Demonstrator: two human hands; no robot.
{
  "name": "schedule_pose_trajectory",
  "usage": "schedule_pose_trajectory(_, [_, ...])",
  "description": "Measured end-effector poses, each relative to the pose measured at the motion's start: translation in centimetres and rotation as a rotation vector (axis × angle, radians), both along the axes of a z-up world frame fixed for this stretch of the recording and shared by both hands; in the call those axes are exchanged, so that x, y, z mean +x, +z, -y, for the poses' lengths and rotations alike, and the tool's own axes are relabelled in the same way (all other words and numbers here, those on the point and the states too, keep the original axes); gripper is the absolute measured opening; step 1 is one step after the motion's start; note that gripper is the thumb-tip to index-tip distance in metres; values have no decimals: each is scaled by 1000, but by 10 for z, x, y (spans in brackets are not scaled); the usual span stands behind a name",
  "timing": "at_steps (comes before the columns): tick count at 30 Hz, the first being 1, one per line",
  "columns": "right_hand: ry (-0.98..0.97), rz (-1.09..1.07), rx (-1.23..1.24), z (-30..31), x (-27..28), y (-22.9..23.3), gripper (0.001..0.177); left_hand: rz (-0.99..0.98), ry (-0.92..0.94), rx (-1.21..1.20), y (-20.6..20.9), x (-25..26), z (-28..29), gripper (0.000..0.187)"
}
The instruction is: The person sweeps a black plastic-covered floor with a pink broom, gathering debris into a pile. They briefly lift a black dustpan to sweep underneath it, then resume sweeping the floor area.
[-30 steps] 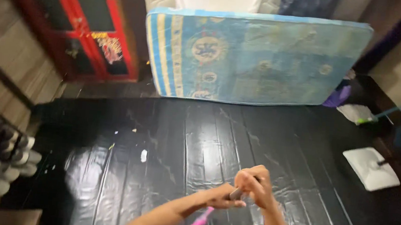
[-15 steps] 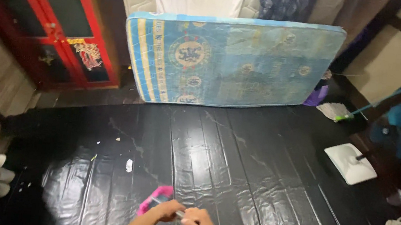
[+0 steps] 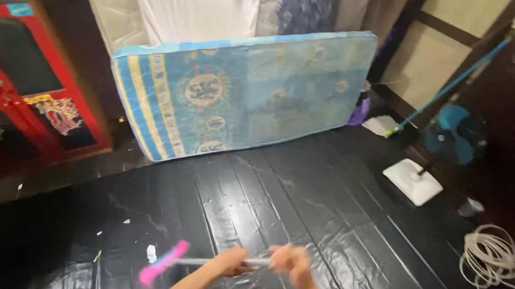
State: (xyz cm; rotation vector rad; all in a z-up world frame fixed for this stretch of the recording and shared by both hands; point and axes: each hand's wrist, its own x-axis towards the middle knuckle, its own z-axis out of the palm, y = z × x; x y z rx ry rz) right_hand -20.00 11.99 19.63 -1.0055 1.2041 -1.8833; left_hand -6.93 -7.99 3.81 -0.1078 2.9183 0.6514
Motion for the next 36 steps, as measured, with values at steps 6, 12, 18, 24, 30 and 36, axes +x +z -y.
schedule_pose_trajectory(6, [-100,-187,-164,-7,5,131,73,-299,-58,410,49,-42,-73,50])
schedule_pose_trajectory(12, [-19,-294,-7,16,45,58,51,-216,-169,506,23,1,-74,44])
schedule_pose_trajectory(18, [32,91,8,30,99,2,62,29,22,433,-16,60,-7,27])
schedule_pose_trajectory(24, [166,59,63,43,141,-140,54,159,183,168,-52,123,37,15])
schedule_pose_trajectory(30, [-147,194,294,69,117,-149,53,262,384,24,-34,107,70,21])
schedule_pose_trajectory(36, [-58,5,-53,74,48,46,28,-145,168,269,51,36,50,28])
